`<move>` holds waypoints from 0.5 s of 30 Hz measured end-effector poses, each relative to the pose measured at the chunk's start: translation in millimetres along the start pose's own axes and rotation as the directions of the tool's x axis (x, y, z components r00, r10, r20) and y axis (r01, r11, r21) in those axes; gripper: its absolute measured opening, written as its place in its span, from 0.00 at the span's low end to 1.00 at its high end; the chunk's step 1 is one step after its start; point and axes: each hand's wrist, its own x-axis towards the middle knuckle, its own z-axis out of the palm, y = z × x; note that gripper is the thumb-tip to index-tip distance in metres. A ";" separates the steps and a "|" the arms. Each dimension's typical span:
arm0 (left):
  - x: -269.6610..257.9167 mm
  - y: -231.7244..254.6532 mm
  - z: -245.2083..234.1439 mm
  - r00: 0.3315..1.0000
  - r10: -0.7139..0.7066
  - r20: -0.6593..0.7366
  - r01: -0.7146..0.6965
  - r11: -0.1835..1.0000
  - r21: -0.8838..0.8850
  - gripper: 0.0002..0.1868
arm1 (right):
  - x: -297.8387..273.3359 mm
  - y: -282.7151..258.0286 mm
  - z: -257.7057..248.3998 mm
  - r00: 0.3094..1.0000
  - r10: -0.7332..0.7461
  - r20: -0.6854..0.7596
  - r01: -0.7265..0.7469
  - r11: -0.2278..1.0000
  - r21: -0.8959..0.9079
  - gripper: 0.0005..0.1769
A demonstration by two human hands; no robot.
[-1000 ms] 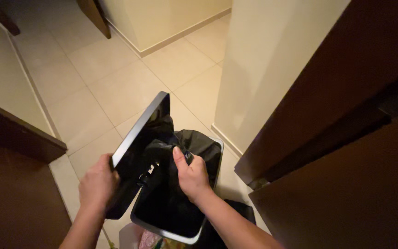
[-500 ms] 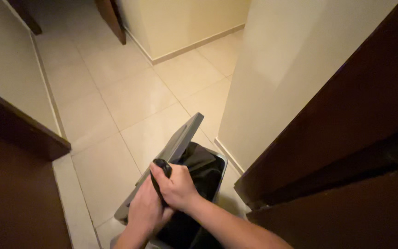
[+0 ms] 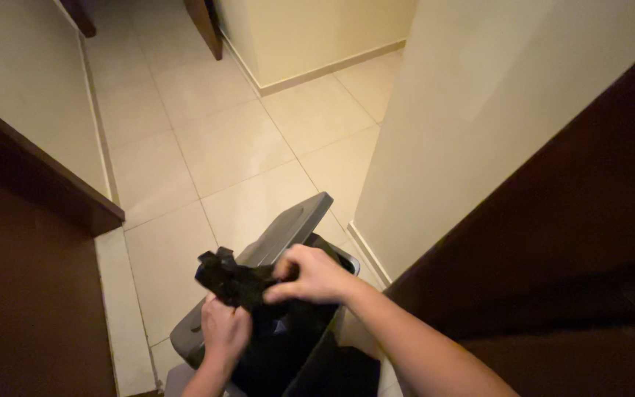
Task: The person gathers small items from the floor, including a plastic bottle and snack wrappers, and places them into a pink shopping bag. They then retrieve a black plastic bag, open it, and place the contents of the pink bag into it. Finally, they open a trash bin, place the black bag inside, and close the lid.
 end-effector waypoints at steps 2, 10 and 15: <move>-10.4 5.1 -2.9 0.997 -0.074 -0.010 0.074 0.997 0.013 0.12 | -7.3 28.5 -3.2 0.986 0.150 0.070 -0.137 0.977 -0.163 0.41; -18.4 -2.6 9.5 0.990 -0.136 -0.039 0.135 0.990 -0.028 0.14 | 15.1 113.5 15.2 0.936 0.123 0.330 0.017 0.920 -0.391 0.52; -18.6 -10.7 9.5 0.983 -0.177 -0.054 0.180 0.981 0.074 0.16 | 5.1 130.4 54.0 0.984 0.101 0.147 -0.073 0.980 -0.187 0.17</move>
